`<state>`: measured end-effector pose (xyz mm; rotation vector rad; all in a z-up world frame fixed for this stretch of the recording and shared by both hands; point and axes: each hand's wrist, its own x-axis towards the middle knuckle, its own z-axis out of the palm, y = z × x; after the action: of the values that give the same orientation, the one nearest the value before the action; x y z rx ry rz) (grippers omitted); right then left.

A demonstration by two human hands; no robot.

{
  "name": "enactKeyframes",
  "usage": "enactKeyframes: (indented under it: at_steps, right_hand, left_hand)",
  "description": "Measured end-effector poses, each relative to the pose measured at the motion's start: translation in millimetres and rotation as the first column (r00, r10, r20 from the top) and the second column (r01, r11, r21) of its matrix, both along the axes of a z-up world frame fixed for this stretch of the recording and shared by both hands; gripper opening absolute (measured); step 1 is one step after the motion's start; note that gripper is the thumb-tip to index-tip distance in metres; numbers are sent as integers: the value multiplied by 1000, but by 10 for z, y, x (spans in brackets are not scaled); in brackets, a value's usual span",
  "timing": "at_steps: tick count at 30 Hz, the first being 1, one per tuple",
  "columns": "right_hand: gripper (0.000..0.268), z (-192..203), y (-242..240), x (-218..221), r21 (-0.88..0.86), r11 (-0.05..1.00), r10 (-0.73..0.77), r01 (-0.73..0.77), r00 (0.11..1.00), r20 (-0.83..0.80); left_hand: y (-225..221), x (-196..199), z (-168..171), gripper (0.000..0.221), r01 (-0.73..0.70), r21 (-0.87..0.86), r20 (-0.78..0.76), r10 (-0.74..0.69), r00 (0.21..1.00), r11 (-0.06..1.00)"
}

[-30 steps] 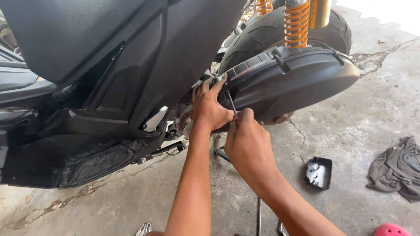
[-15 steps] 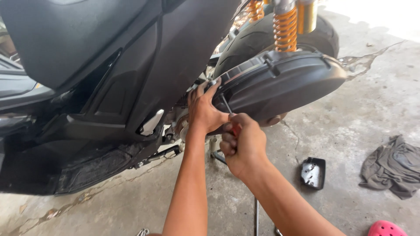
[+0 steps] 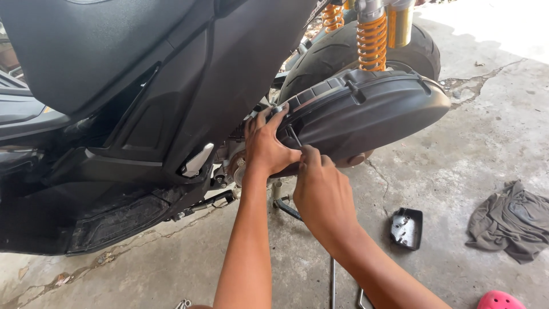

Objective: Using a screwdriver to unscrew bolts from a motorcycle's plastic housing

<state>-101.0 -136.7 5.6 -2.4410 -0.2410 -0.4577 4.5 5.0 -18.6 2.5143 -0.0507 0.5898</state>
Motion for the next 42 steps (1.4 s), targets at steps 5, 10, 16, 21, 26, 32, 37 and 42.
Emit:
enactKeyframes:
  at_steps: [5,10,16,21,26,32,37,42]
  right_hand:
    - [12,-189,74,198,-128,991,-6,26,988,154]
    - [10,-25,110,245,15,999,36,-37,996,77]
    - [13,271,-44,294,568,-422,728,707,638,-253]
    - [32,291,172,83,856,42,377,516,785,-492]
    - [29,101,17,75,517,827,13,222,911,-412]
    - [13,-145,12,122,-81,997,-7,9,1000,22]
    - [13,-167,143,223,-197,980,-22,42,995,102]
    - [23,92,-45,310,931,230,457,283,813,-360]
  left_hand:
    - [50,118,-77,99,-10,13,-20,10,1000,1000]
    - [37,151,-53,94,0,10,-5,0,1000,1000]
    - [21,67,-37,94,11,-10,-11,-11,1000,1000]
    - [-93,-227,216,98,22,5,-21,-22,1000,1000]
    - [-58,-116,91,98,17,-19,-13,-17,1000,1000]
    - [-6,40,-49,101,19,-25,1,-19,1000,1000]
    - [39,88,-95,100,8,-7,16,-8,1000,1000]
    - [117,244,-194,108,15,13,4,-15,1000,1000]
